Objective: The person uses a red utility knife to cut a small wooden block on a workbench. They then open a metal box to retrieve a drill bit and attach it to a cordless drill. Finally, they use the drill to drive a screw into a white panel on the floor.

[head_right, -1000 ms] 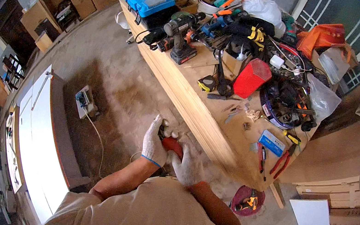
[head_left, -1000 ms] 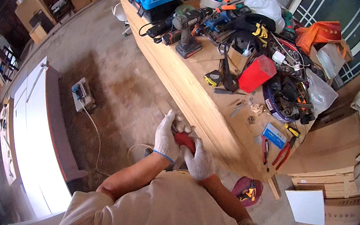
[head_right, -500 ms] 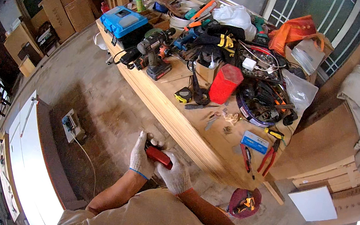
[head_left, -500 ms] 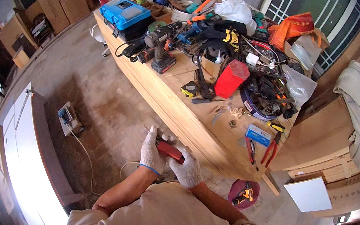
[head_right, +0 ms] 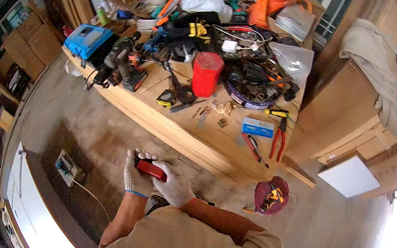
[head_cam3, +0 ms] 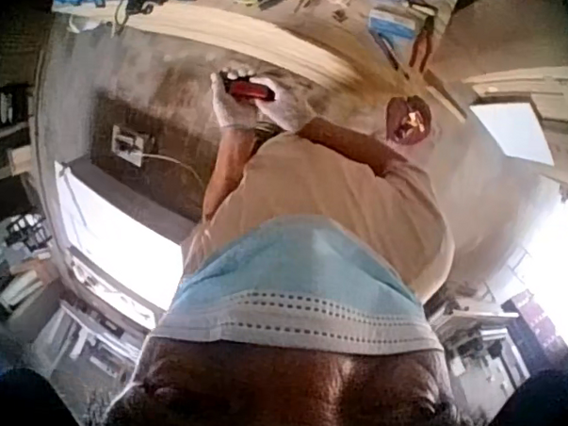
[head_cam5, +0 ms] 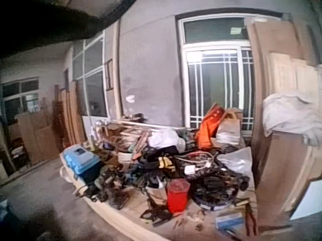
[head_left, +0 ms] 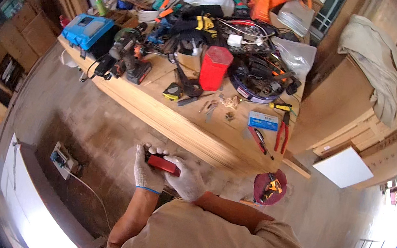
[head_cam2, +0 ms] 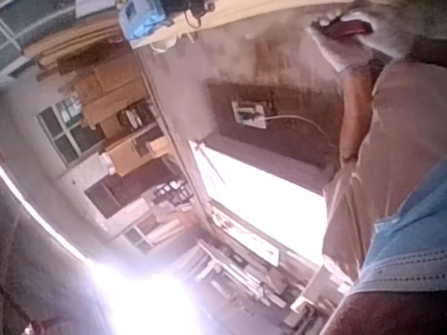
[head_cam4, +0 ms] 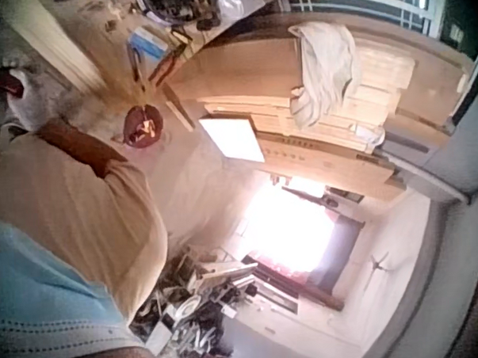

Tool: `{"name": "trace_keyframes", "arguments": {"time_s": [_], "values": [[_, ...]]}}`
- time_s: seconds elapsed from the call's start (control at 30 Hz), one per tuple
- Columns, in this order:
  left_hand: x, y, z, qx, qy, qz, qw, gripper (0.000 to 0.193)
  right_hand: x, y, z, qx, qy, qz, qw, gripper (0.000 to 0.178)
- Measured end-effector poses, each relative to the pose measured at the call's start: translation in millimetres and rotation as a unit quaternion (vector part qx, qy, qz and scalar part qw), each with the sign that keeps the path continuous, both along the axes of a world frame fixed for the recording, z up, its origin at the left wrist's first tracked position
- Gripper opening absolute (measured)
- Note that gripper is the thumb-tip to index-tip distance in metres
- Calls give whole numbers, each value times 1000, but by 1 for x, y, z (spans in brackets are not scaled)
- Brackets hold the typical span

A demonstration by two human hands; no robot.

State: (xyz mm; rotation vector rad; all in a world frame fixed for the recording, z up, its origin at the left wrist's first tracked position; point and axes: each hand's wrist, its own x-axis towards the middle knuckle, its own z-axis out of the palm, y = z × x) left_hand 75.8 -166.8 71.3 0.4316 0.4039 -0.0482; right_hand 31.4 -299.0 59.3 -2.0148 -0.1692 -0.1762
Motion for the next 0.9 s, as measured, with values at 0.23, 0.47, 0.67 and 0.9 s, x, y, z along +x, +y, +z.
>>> {"name": "trace_keyframes", "arguments": {"time_s": [0.23, 0.47, 0.67, 0.9], "values": [[1, 6, -9, 16, -20, -11, 1000, 30, 1, 1, 1, 7, -55, -23, 998, 50], [-1, 3, 10, 45, -36, -8, 998, 32, -1, 2, 12, 58, 4, 10, 998, 54], [1, 9, 24, -32, -53, -18, 998, 29, -2, 2, 10, 168, 143, 14, 975, 42], [7, 16, 27, -105, -39, 28, 993, 35, 6, 14, 19, 135, 129, -3, 982, 43]]}}
